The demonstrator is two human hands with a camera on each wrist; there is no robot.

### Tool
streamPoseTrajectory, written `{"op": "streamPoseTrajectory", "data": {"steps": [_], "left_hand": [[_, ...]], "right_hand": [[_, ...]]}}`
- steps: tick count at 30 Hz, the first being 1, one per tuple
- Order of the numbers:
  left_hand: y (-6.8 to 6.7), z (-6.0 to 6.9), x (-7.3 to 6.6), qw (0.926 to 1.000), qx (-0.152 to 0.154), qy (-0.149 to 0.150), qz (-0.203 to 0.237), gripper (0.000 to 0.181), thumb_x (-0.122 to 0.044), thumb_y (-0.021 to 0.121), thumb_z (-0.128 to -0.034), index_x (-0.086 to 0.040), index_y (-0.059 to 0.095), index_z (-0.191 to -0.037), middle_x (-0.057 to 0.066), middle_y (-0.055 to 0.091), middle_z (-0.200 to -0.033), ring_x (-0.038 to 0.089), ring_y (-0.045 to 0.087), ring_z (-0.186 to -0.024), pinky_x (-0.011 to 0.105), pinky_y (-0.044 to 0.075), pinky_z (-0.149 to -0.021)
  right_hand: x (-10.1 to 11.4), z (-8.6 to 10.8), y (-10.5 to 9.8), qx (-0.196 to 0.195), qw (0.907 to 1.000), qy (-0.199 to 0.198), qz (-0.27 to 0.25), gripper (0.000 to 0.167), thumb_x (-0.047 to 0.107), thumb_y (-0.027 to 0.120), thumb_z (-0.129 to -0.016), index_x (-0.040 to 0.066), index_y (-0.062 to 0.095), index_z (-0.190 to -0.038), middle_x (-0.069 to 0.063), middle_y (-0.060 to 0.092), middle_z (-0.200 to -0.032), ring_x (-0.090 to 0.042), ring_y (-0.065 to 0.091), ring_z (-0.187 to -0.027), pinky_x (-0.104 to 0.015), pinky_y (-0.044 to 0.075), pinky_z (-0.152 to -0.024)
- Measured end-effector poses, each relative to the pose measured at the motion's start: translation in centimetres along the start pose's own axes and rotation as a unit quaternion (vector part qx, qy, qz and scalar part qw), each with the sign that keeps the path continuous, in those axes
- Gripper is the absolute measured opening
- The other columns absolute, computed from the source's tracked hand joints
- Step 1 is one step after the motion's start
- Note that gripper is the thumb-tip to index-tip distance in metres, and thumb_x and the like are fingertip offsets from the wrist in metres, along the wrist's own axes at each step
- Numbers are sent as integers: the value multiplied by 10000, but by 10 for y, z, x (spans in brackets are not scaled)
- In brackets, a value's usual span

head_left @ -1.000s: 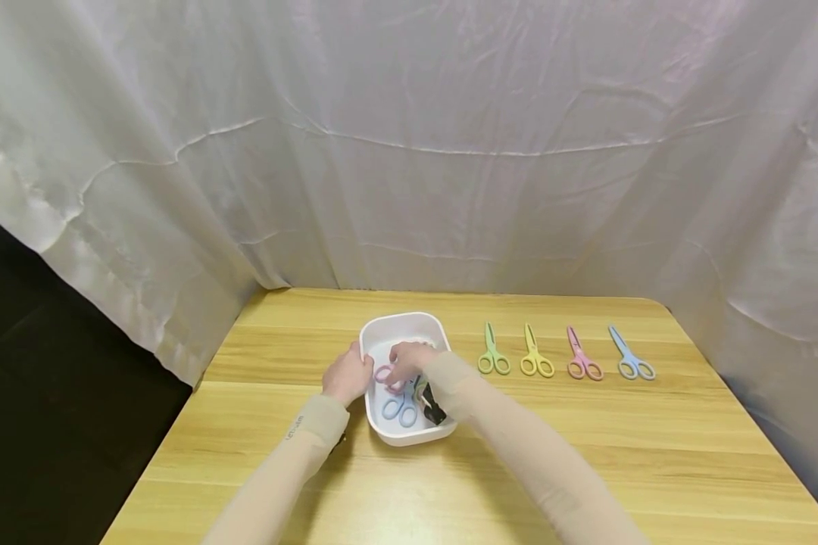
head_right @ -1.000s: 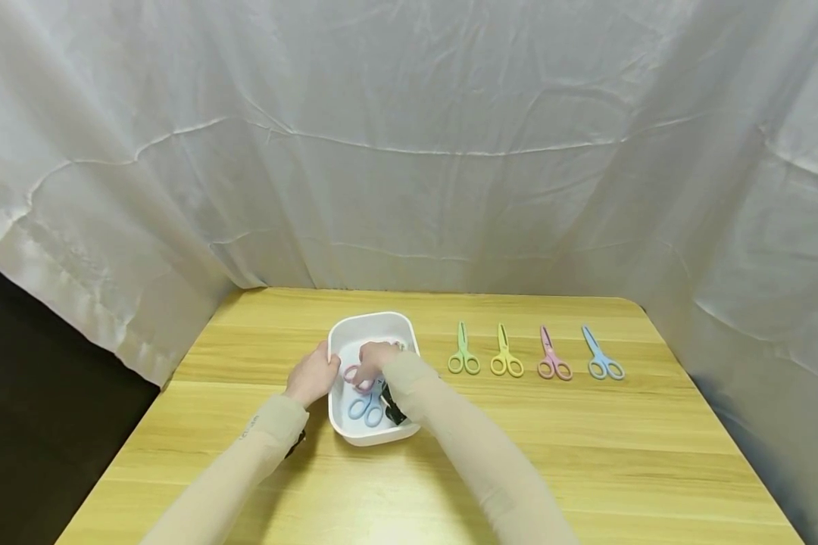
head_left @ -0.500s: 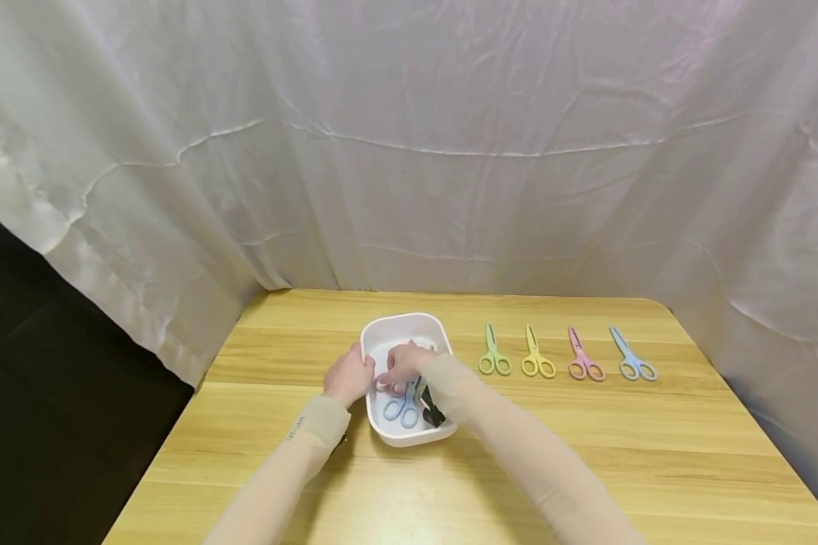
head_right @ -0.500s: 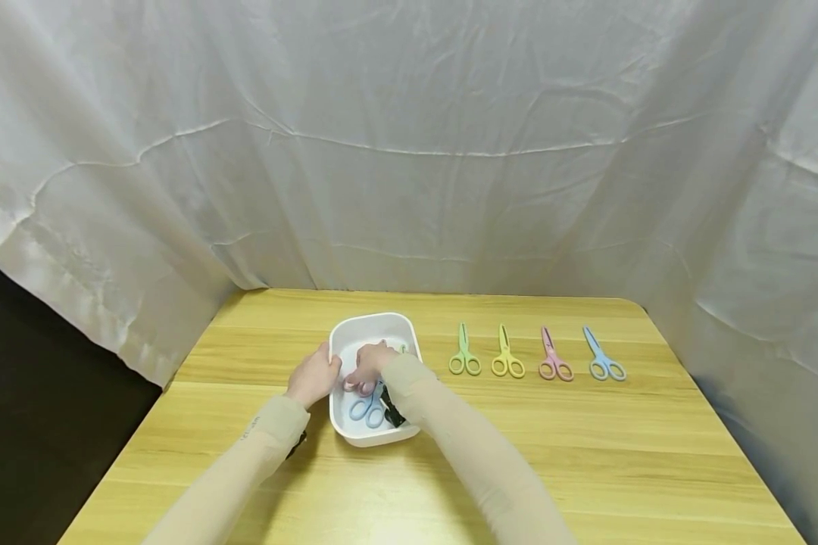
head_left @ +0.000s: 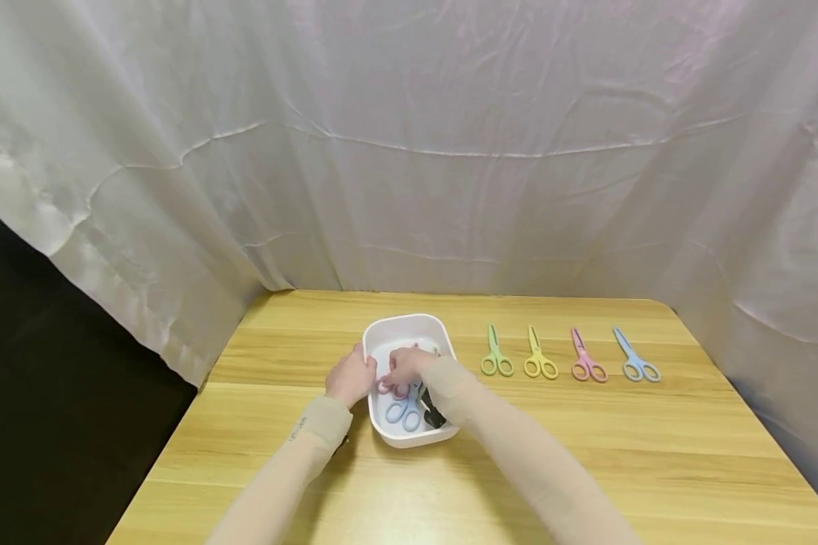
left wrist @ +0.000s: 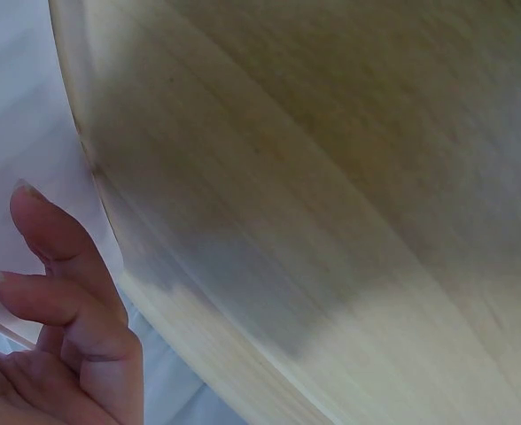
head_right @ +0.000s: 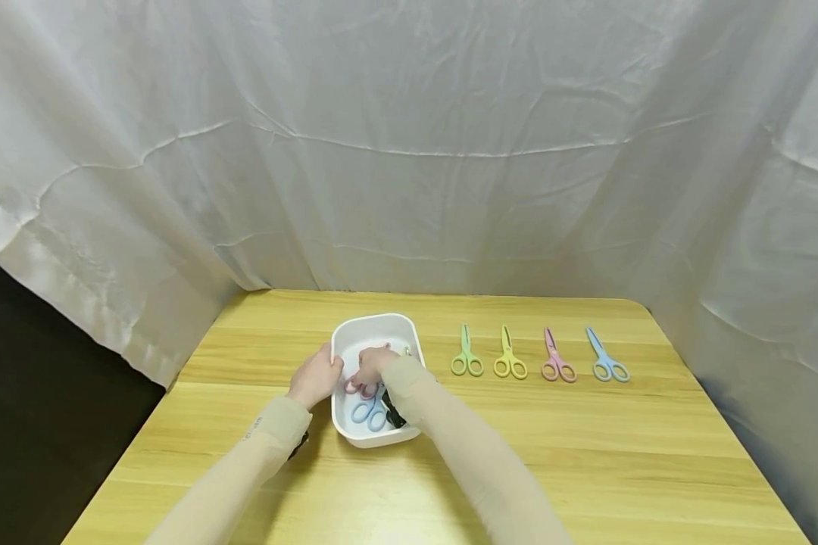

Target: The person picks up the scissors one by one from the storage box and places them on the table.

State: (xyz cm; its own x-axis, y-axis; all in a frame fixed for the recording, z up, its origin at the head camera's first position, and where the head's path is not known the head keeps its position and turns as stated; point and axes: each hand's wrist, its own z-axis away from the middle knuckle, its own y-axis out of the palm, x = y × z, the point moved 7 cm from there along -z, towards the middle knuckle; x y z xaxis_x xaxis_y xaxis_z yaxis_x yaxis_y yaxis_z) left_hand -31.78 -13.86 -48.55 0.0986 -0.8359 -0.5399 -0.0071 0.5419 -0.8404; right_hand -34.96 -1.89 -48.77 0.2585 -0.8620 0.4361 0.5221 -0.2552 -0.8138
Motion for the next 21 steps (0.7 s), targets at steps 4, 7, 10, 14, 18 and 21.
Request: {"op": "streamPoseTrajectory", "data": {"steps": [4, 7, 10, 14, 18, 21], "left_hand": [[0, 0, -1, 10000, -30, 26, -10, 507, -269, 430, -1018, 2, 466, -1446, 252, 698, -1203, 401, 703, -982, 514, 561, -799], [-1, 0, -2, 10000, -35, 21, -12, 507, -268, 430, -1019, 5, 466, -1445, 253, 697, -1208, 405, 702, -995, 520, 561, -815], [-1, 1, -2, 10000, -40, 17, -3, 507, -267, 432, -1019, 7, 467, -1444, 253, 696, -1210, 407, 702, -999, 522, 561, -819], [-2, 1, -2, 10000, -35, 30, 32, 508, -263, 434, -1019, 8, 464, -1447, 258, 688, -1227, 412, 698, -1007, 525, 560, -822], [-2, 1, -3, 10000, -12, 35, 63, 510, -261, 429, -1021, 12, 459, -1450, 262, 680, -1243, 414, 696, -1011, 526, 559, -826], [-2, 2, -2, 10000, 6, 32, 75, 515, -266, 423, -1024, 12, 453, -1456, 258, 677, -1253, 410, 695, -1019, 525, 559, -839]], "right_hand": [[-1, 2, -2, -79, 9999, 127, -27, 291, 397, 739, -886, 159, 575, -853, 6, 663, -711, -161, 580, -817, -307, 462, -846], [-2, 2, -3, -118, 9997, 192, -65, 287, 394, 747, -875, 168, 574, -833, -5, 671, -706, -165, 569, -828, -311, 452, -850], [-1, 3, -4, -136, 9998, 165, -47, 265, 386, 724, -892, 164, 591, -837, -23, 711, -717, -166, 580, -830, -323, 463, -870], [2, 4, -7, -206, 9996, -60, 178, 228, 363, 625, -958, 143, 632, -901, -6, 673, -750, -181, 593, -883, -372, 476, -985], [2, 5, -8, -295, 9993, -129, 170, 263, 363, 548, -995, 124, 650, -951, -25, 665, -765, -219, 600, -982, -407, 462, -1049], [0, 5, -8, -323, 9994, -95, 56, 299, 381, 515, -1011, 119, 655, -973, -56, 702, -800, -241, 605, -1048, -409, 456, -1061]]}}
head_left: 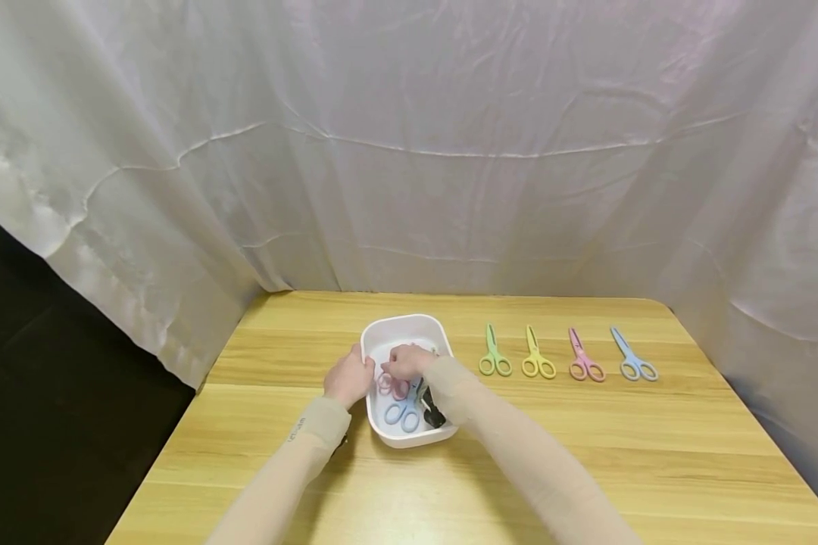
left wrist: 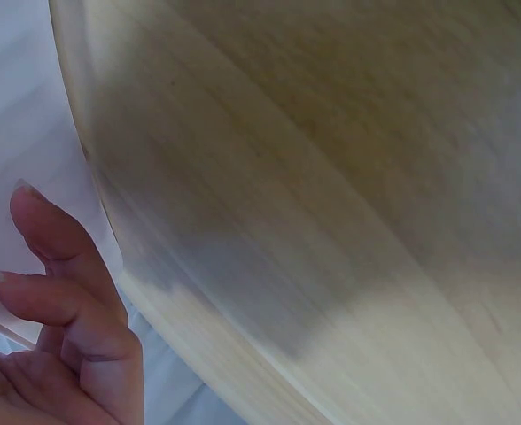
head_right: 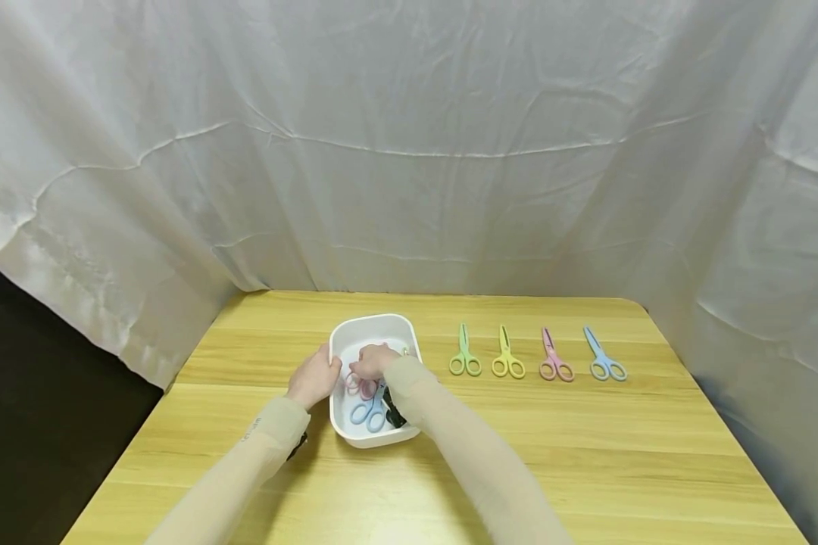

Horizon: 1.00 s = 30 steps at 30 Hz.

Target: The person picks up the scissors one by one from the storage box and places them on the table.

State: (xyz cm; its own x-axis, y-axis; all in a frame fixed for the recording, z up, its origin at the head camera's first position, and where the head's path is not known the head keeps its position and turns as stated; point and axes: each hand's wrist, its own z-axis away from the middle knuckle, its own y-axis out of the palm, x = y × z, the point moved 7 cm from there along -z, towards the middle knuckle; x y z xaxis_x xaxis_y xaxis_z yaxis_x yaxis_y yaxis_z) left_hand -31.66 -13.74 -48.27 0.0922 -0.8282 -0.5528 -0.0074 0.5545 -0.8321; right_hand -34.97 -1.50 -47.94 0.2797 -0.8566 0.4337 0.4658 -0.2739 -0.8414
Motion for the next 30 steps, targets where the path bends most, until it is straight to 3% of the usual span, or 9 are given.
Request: {"op": "streamPoseTrajectory", "data": {"steps": [5, 9, 13, 18, 26, 30], "left_hand": [[0, 2, -1, 10000, 22, -7, -9, 510, -266, 426, -1022, 9, 457, -1451, 252, 685, -1232, 399, 697, -992, 516, 560, -819], [0, 2, 0, 10000, 3, -22, -12, 499, -265, 428, -1023, 6, 468, -1440, 249, 691, -1216, 393, 699, -977, 512, 560, -807], [0, 2, 0, 10000, -9, -32, -29, 495, -267, 424, -1025, 9, 473, -1432, 247, 695, -1201, 386, 701, -962, 507, 561, -799], [0, 1, 0, 10000, -16, -25, -52, 502, -267, 421, -1021, 13, 469, -1436, 259, 687, -1213, 400, 700, -973, 516, 562, -803], [-1, 1, 0, 10000, -28, -83, 16, 515, -273, 420, -1025, 1, 451, -1460, 259, 669, -1267, 411, 688, -1028, 536, 552, -852], [0, 1, 0, 9999, 19, -113, 12, 526, -276, 415, -1030, -2, 432, -1479, 258, 661, -1285, 408, 685, -1034, 537, 550, -864]], "right_hand": [[-2, -3, 1, -31, 9999, -5, -119, 356, 403, 478, -1026, 97, 661, -1016, -53, 679, -885, -252, 609, -1075, -410, 463, -1069], [-2, -4, 1, -56, 9997, -59, -239, 383, 402, 457, -1037, 77, 653, -984, -63, 690, -816, -225, 670, -948, -372, 498, -1011], [-3, -1, 0, 15, 9990, -37, -449, 467, 387, 413, -1056, 66, 680, -847, -108, 741, -731, -173, 713, -780, -337, 505, -1005], [-3, 4, 1, 137, 9976, 5, -677, 563, 363, 382, -1070, 81, 700, -699, -116, 769, -731, -136, 734, -693, -294, 495, -1018], [-5, 8, -5, -97, 9978, 122, -647, 467, 362, 446, -1038, 107, 668, -716, -117, 774, -760, -121, 713, -750, -296, 511, -967], [-6, 8, -7, -156, 9970, 124, -747, 398, 328, 492, -1014, 79, 687, -774, -120, 774, -765, -138, 705, -720, -258, 525, -867]]}}
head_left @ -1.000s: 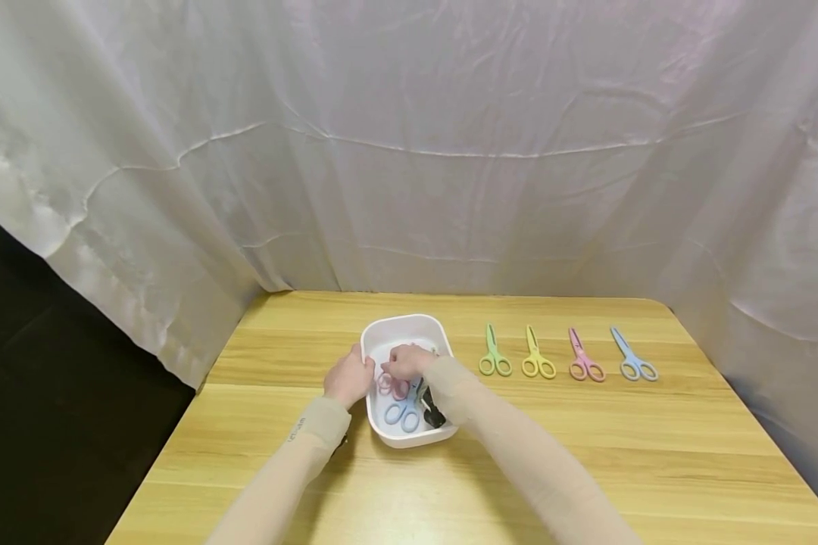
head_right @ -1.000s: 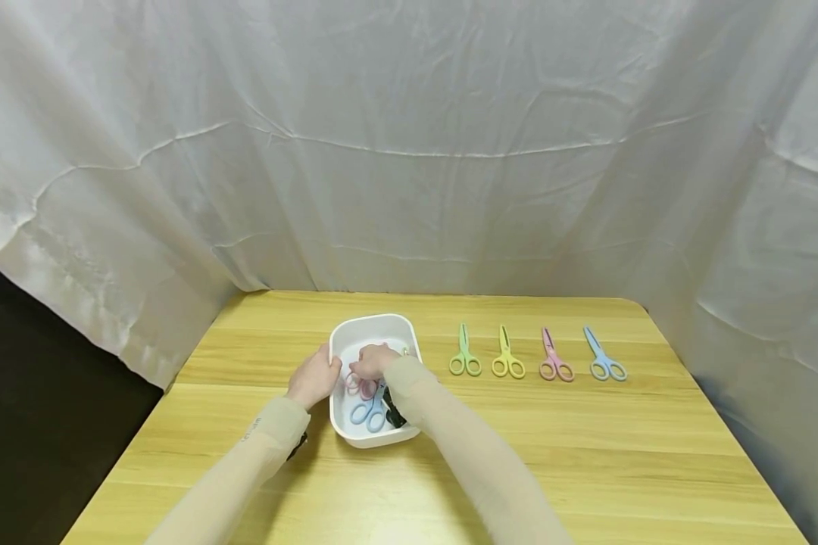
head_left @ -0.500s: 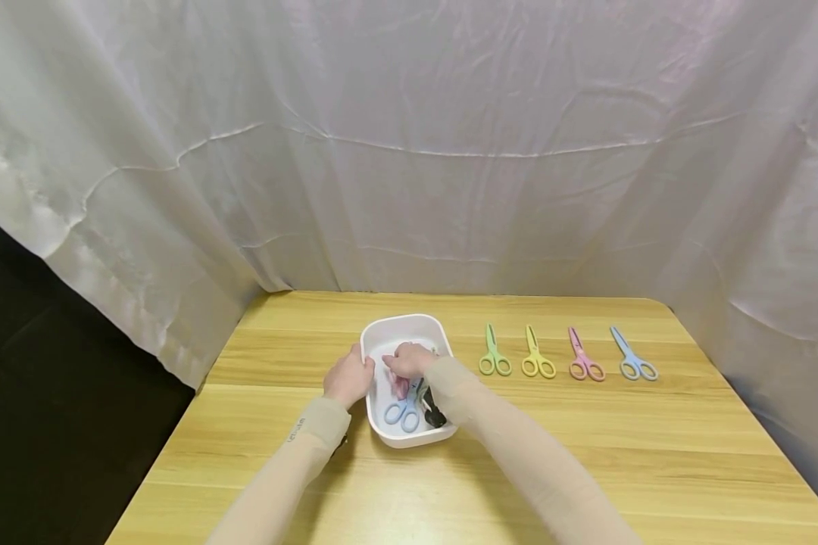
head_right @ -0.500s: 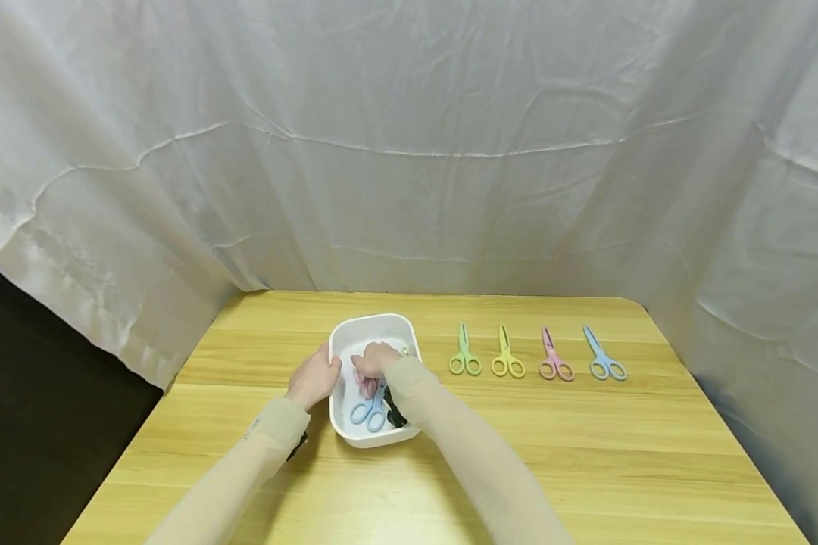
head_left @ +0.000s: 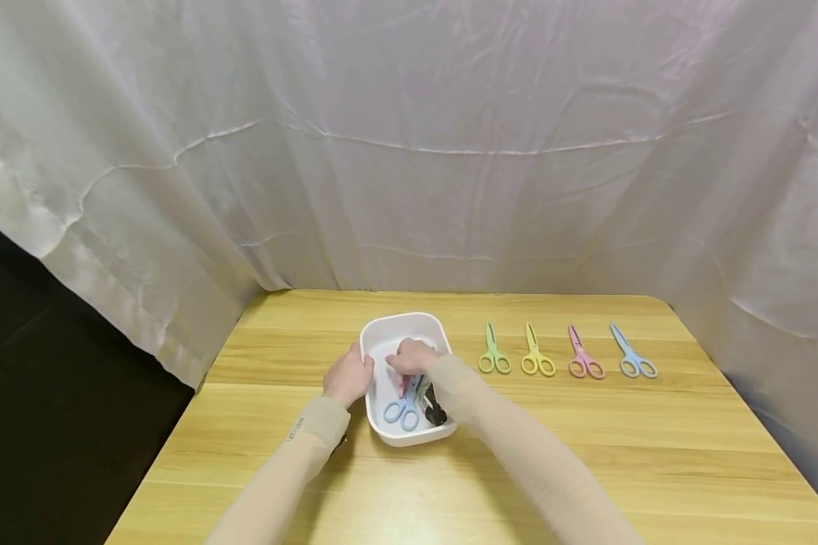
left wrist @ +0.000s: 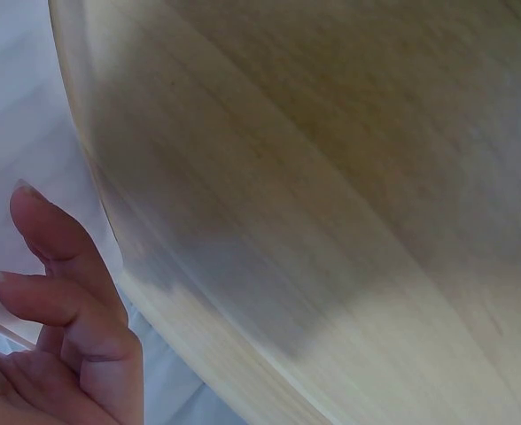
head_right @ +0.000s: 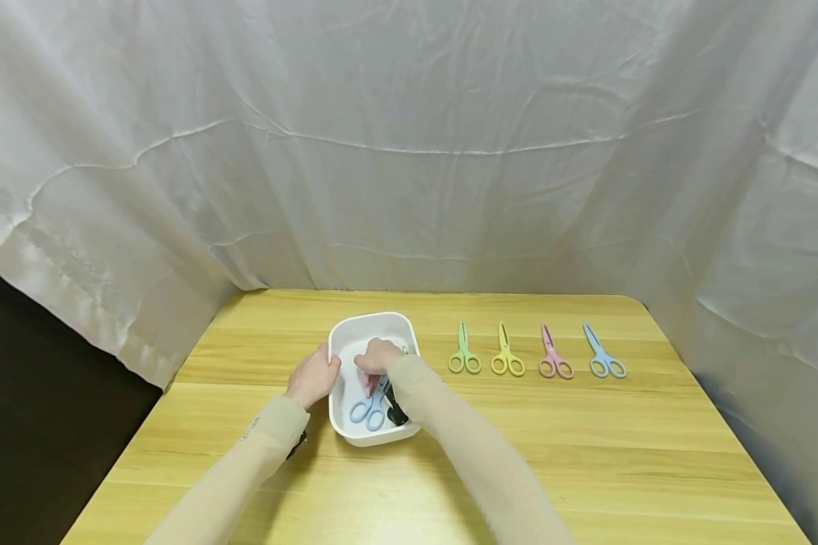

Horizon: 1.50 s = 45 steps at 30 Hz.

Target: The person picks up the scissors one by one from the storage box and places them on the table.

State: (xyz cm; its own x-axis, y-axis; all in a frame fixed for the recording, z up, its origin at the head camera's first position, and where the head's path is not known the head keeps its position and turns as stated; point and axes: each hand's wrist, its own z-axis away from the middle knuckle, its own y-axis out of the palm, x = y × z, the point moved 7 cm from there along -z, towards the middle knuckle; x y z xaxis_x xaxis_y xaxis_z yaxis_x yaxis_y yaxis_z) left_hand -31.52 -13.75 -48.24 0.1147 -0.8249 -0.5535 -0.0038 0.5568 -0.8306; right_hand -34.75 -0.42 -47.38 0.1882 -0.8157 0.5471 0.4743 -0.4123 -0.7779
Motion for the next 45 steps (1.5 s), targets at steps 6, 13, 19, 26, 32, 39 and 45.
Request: {"op": "streamPoseTrajectory", "data": {"steps": [6, 13, 19, 26, 32, 39, 45], "left_hand": [[2, 0, 0, 10000, 51, 5, -14, 531, -277, 409, -1033, -1, 422, -1487, 251, 673, -1263, 374, 694, -975, 516, 555, -825], [3, -2, 1, 10000, 46, 38, -2, 536, -268, 423, -1035, 8, 409, -1495, 254, 694, -1198, 364, 702, -935, 510, 564, -806], [2, 0, -2, 10000, -2, 46, -48, 524, -268, 421, -1034, 19, 430, -1473, 258, 696, -1185, 371, 703, -945, 515, 564, -814], [1, 1, -2, 10000, -30, 61, -58, 523, -260, 422, -1032, 25, 432, -1470, 270, 683, -1223, 390, 700, -991, 529, 561, -834], [2, -1, -2, 10000, 7, 78, -5, 541, -263, 412, -1032, 4, 404, -1503, 256, 686, -1233, 367, 708, -955, 509, 564, -814], [2, -1, 0, 9999, 4, 108, -37, 541, -257, 411, -1025, 35, 415, -1480, 276, 677, -1234, 386, 703, -985, 530, 562, -829], [1, -1, 0, 9999, 12, 93, -67, 540, -257, 408, -1025, 48, 420, -1470, 278, 675, -1236, 389, 703, -998, 525, 562, -841]], "right_hand": [[-2, -2, -1, -2, 9995, -39, -311, 298, 263, 571, -968, -1, 698, -912, -111, 759, -730, -177, 725, -645, -226, 550, -701], [3, 1, -4, 22, 9980, -212, -603, 182, 189, 640, -926, 98, 601, -773, -137, 755, -758, -221, 743, -681, -258, 584, -710], [2, 1, -4, -48, 9957, -260, -887, 171, 128, 679, -912, 100, 592, -768, -51, 697, -681, -136, 683, -614, -239, 573, -657], [-1, 0, -7, -316, 9926, -286, -1137, 108, 81, 666, -910, 65, 600, -826, -14, 637, -686, -130, 631, -635, -176, 472, -569], [-4, 0, -11, -532, 9907, -301, -1216, 29, 42, 634, -907, 38, 611, -891, -12, 589, -715, -110, 584, -628, -178, 463, -567], [-7, -2, -14, -738, 9832, -394, -1622, 77, -18, 566, -886, 3, 595, -953, -8, 545, -690, -88, 553, -565, -173, 439, -522], [-8, 1, -18, -1017, 9756, -504, -1878, 234, -27, 598, -870, -15, 568, -1102, -8, 504, -749, -79, 510, -549, -165, 422, -488]]}}
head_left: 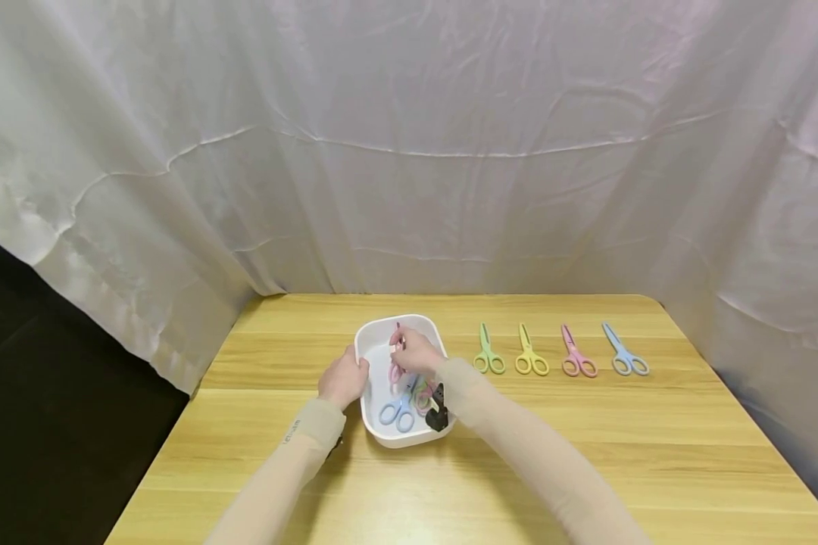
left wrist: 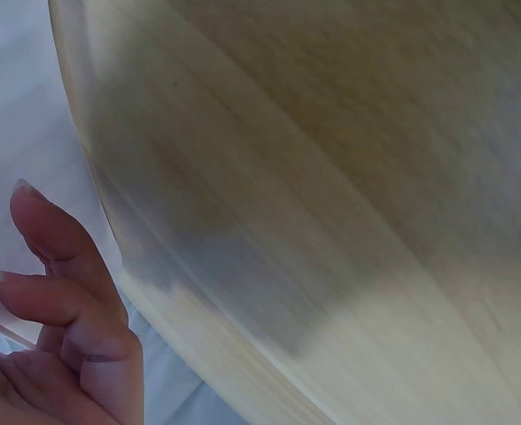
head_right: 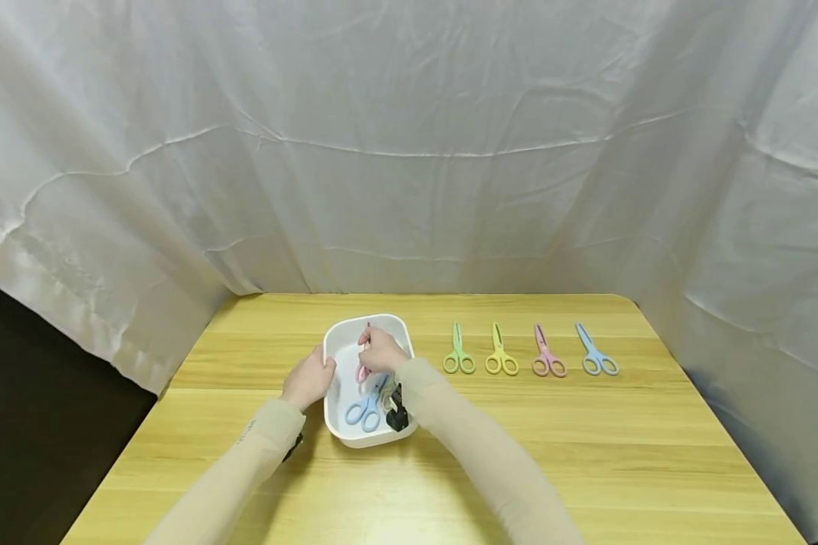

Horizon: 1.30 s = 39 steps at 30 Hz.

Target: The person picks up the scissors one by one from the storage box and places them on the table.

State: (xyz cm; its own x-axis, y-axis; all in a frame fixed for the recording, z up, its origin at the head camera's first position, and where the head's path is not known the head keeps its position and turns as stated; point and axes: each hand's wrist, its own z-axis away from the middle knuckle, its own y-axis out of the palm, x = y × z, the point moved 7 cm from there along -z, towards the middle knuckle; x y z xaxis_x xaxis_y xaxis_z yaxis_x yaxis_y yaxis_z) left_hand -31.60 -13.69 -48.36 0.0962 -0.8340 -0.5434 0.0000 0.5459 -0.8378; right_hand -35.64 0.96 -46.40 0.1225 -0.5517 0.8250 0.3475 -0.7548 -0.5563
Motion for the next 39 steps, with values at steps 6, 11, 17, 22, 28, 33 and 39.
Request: {"op": "streamPoseTrajectory", "data": {"steps": [6, 11, 17, 22, 28, 33, 39], "left_hand": [[0, 1, 0, 10000, 3, -11, -16, 542, -264, 413, -1028, 49, 420, -1471, 281, 677, -1229, 401, 702, -1003, 527, 564, -843], [-1, 1, 0, 10000, 14, -10, -41, 544, -261, 411, -1028, 49, 415, -1476, 284, 671, -1243, 406, 702, -1015, 532, 565, -853], [-1, 1, 1, 10000, 19, -27, -74, 546, -261, 408, -1028, 41, 410, -1482, 283, 666, -1260, 416, 698, -1032, 539, 563, -863], [0, 1, 0, 10000, 54, -33, -56, 549, -263, 405, -1030, 39, 402, -1489, 275, 675, -1241, 400, 704, -1006, 529, 565, -852], [1, 0, 1, 10000, 58, -14, -50, 546, -262, 402, -1030, 31, 403, -1491, 270, 690, -1208, 386, 711, -971, 519, 567, -833], [0, 1, 0, 10000, 46, -10, -28, 544, -264, 402, -1029, 37, 412, -1482, 273, 681, -1227, 396, 705, -1002, 528, 564, -847], [0, 1, 0, 10000, 34, -17, -30, 545, -269, 402, -1029, 42, 414, -1476, 277, 663, -1265, 402, 697, -1029, 529, 564, -861]], "right_hand": [[3, 6, -3, -70, 9977, -11, -680, 434, -39, 591, -884, -28, 467, -1299, -1, 506, -665, -76, 487, -499, -178, 408, -463], [5, 10, -4, -86, 9933, 36, -1150, 536, -26, 571, -913, -18, 381, -1414, -21, 542, -725, -85, 512, -550, -193, 446, -518], [8, 15, -7, -125, 9883, 154, -1513, 572, 15, 557, -940, 5, 337, -1468, -104, 643, -875, -103, 583, -646, -350, 579, -732], [6, 18, -10, -223, 9884, 249, -1483, 607, 67, 568, -963, 21, 305, -1507, -220, 690, -1065, -156, 656, -795, -321, 587, -798], [0, 21, -11, -267, 9848, 376, -1673, 590, 109, 567, -988, 16, 317, -1514, -230, 693, -1136, -147, 668, -827, -262, 569, -768], [-8, 21, -12, -222, 9791, 393, -1982, 552, 118, 548, -1003, -2, 342, -1500, -156, 735, -1031, -87, 631, -734, -199, 515, -687], [-13, 28, -19, -262, 9769, 484, -2064, 517, 176, 544, -1010, 23, 396, -1481, -115, 745, -1035, -92, 660, -811, -234, 546, -851]]}}
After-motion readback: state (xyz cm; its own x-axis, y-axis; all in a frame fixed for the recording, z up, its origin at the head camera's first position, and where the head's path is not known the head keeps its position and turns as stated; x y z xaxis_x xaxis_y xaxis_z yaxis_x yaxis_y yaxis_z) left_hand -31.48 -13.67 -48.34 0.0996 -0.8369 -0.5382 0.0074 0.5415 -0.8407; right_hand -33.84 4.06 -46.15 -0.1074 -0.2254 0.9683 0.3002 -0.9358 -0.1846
